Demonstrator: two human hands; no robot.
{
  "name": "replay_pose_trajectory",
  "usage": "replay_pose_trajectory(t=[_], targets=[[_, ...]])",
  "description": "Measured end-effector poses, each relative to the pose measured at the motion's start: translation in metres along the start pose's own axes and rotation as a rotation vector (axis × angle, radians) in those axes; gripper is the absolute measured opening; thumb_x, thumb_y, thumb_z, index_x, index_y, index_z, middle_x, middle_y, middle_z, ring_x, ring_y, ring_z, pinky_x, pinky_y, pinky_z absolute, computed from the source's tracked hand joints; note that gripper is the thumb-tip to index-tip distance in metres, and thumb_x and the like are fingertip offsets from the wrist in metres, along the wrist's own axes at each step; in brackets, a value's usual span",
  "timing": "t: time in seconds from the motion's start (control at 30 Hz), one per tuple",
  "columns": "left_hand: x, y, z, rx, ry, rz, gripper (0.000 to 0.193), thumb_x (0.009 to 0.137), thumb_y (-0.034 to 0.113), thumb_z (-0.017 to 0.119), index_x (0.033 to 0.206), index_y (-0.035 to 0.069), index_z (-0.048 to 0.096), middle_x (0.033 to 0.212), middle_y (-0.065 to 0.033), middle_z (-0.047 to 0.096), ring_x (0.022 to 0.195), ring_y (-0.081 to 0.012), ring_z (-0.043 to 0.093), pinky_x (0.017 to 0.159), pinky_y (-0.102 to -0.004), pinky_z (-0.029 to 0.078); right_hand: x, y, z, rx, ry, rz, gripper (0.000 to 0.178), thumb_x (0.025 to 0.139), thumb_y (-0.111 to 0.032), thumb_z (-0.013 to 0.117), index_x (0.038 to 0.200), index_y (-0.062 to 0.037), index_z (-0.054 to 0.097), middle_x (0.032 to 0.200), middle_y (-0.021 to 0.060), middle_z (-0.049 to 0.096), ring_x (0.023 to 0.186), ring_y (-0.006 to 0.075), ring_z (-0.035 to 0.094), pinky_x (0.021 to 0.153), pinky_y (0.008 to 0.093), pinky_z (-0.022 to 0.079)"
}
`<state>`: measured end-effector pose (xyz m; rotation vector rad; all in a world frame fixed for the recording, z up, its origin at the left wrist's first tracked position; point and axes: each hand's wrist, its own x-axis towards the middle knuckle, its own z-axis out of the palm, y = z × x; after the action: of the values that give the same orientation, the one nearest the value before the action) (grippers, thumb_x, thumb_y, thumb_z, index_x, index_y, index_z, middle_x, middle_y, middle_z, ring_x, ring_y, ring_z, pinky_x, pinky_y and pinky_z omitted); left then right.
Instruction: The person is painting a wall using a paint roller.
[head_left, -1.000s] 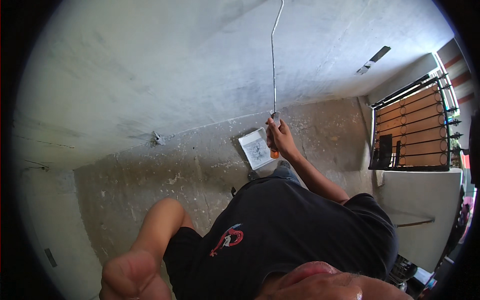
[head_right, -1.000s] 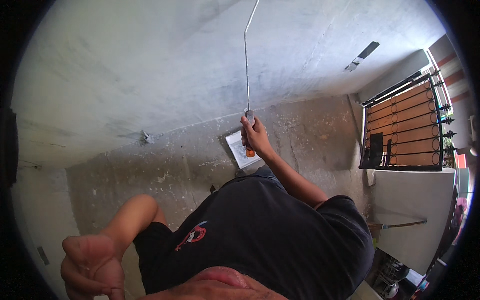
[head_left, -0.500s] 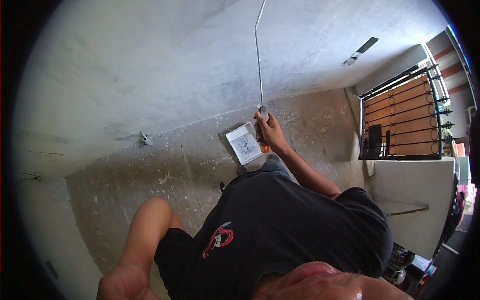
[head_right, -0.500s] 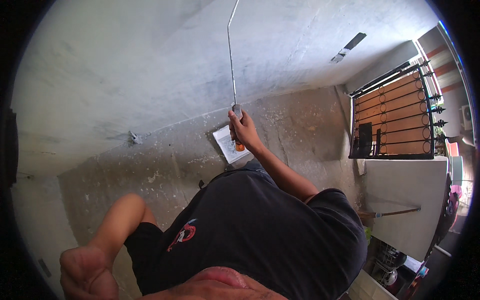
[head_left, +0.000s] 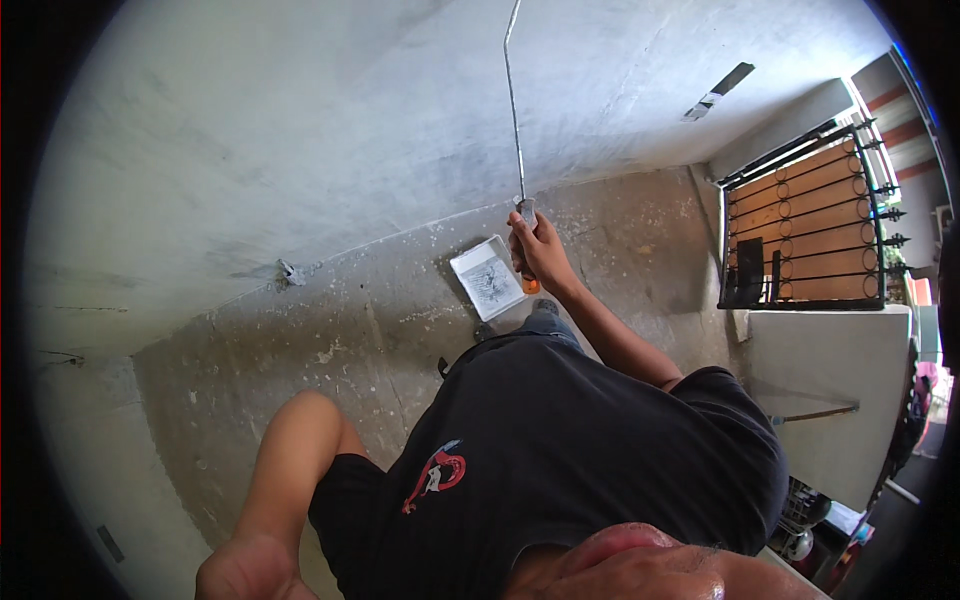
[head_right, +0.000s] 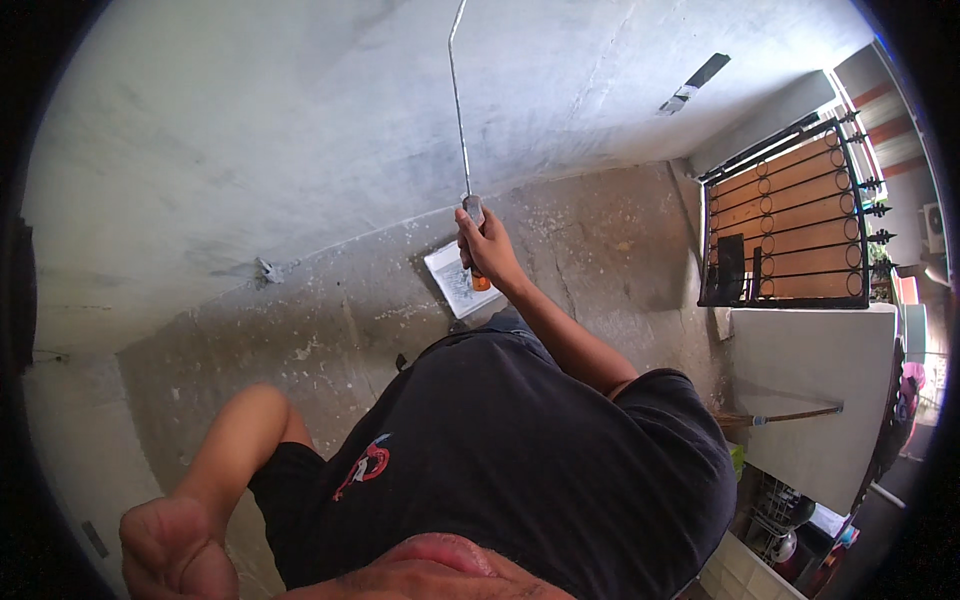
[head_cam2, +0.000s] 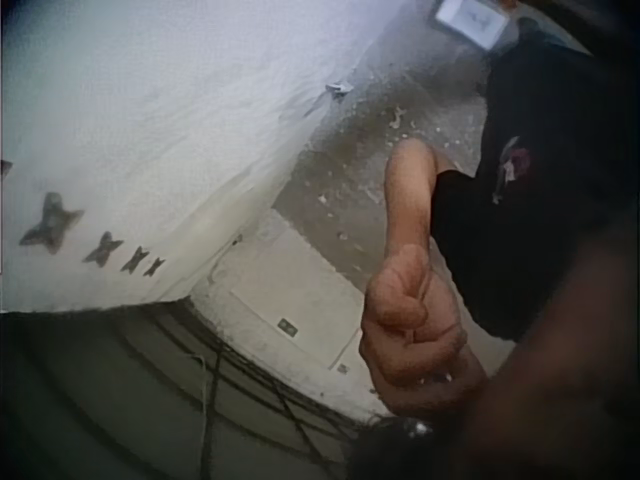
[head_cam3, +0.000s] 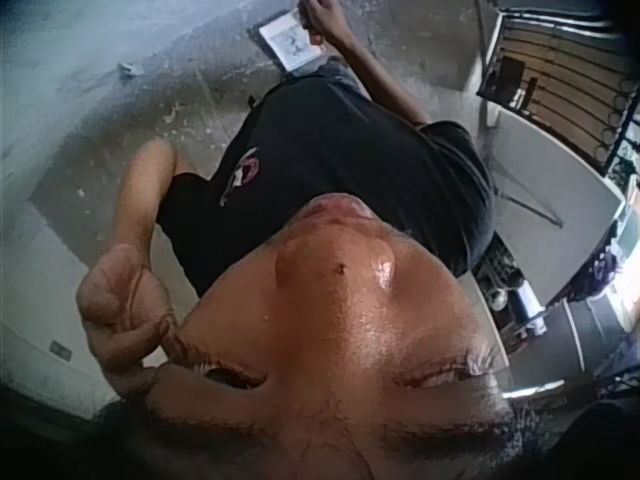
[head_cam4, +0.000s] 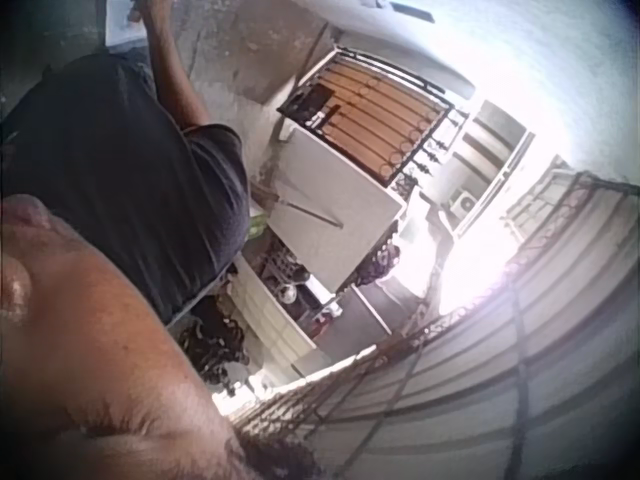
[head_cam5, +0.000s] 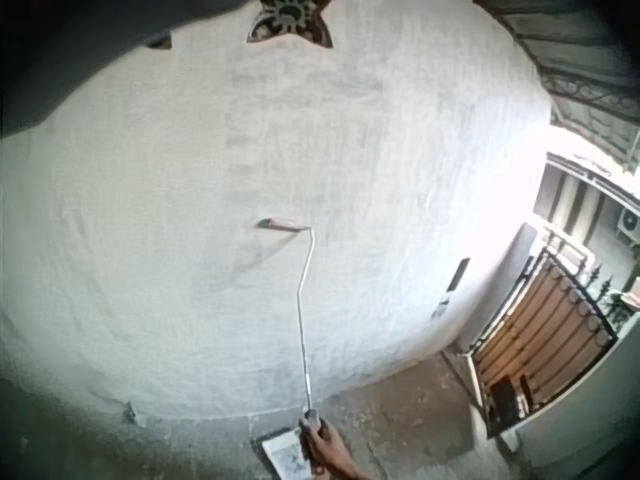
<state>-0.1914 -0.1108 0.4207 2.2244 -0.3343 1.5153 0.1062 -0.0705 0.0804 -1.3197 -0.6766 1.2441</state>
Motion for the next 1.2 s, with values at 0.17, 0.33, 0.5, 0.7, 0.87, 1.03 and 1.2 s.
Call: replay_pose_trajectory(t=[0.17,0.33,0.5,0.7,0.87,1.03,1.2], targets=[[-0.005,0.006,-0.001,0.054,0.009,-0.004,0.016,0.092,0.017,0.060,0.106,0.020,0.052,0.084,0.0073,0.058,0.081,-0.0003,0.057,0.078,-0.0289,0.037,0.002,0.006,-0.003,-0.012,0.006,-0.016,0.030,0.098,-0.036,0.050,0.097,-0.0064,0.047,0.062,-0.0010,0.047,0.044,0.0076,0.047,0.040,0.0220,0.038],[-0.004,0.008,0.000,0.137,0.043,0.018,0.016,0.093,0.019,0.060,0.107,0.020,0.052,0.087,0.0080,0.060,0.085,-0.0004,0.059,0.081,-0.0287,0.038,0.003,0.010,-0.006,0.009,0.013,-0.015,0.029,0.098,-0.036,0.050,0.096,-0.0064,0.047,0.063,-0.0008,0.047,0.044,0.0079,0.047,0.040,0.0224,0.038],[-0.008,0.018,0.003,0.231,0.130,0.094,0.012,0.095,0.024,0.057,0.105,0.019,0.055,0.085,0.0082,0.058,0.084,-0.0005,0.059,0.082,-0.0290,0.042,0.001,0.006,-0.004,-0.014,0.023,-0.022,0.030,0.097,-0.036,0.051,0.097,-0.0063,0.047,0.065,-0.0009,0.047,0.043,0.0081,0.047,0.038,0.0219,0.036],[-0.007,0.019,0.010,0.357,0.182,0.117,0.008,0.095,0.023,0.056,0.101,0.018,0.056,0.079,0.0073,0.056,0.080,-0.0003,0.059,0.081,-0.0284,0.044,0.001,0.007,-0.002,0.005,0.019,-0.031,0.030,0.097,-0.036,0.052,0.097,-0.0062,0.047,0.062,-0.0011,0.046,0.043,0.0076,0.047,0.036,0.0218,0.034],[-0.011,0.019,0.016,0.433,0.260,0.135,0.006,0.094,0.020,0.057,0.092,0.016,0.053,0.077,0.0084,0.056,0.078,-0.0001,0.058,0.080,-0.0268,0.044,0.003,0.005,-0.003,-0.027,0.021,-0.048,0.030,0.097,-0.036,0.052,0.095,-0.0062,0.046,0.060,-0.0015,0.045,0.043,0.0070,0.045,0.037,0.0218,0.035],[-0.006,0.018,0.017,0.429,0.292,0.159,0.011,0.093,0.020,0.059,0.089,0.014,0.051,0.075,0.0092,0.056,0.076,0.0004,0.058,0.078,-0.0254,0.044,0.002,0.008,0.000,-0.113,0.155,-0.114,0.027,0.097,-0.031,0.054,0.091,-0.0069,0.043,0.059,-0.0019,0.043,0.040,0.0065,0.042,0.037,0.0230,0.035],[-0.006,0.017,0.017,0.455,0.321,0.231,0.008,0.094,0.019,0.058,0.097,0.015,0.051,0.073,0.0088,0.054,0.072,0.0013,0.057,0.075,-0.0230,0.040,0.008,0.009,-0.006,-0.148,0.199,-0.205,0.026,0.097,-0.029,0.054,0.092,-0.0058,0.043,0.056,-0.0024,0.042,0.039,0.0062,0.041,0.036,0.0239,0.034]])
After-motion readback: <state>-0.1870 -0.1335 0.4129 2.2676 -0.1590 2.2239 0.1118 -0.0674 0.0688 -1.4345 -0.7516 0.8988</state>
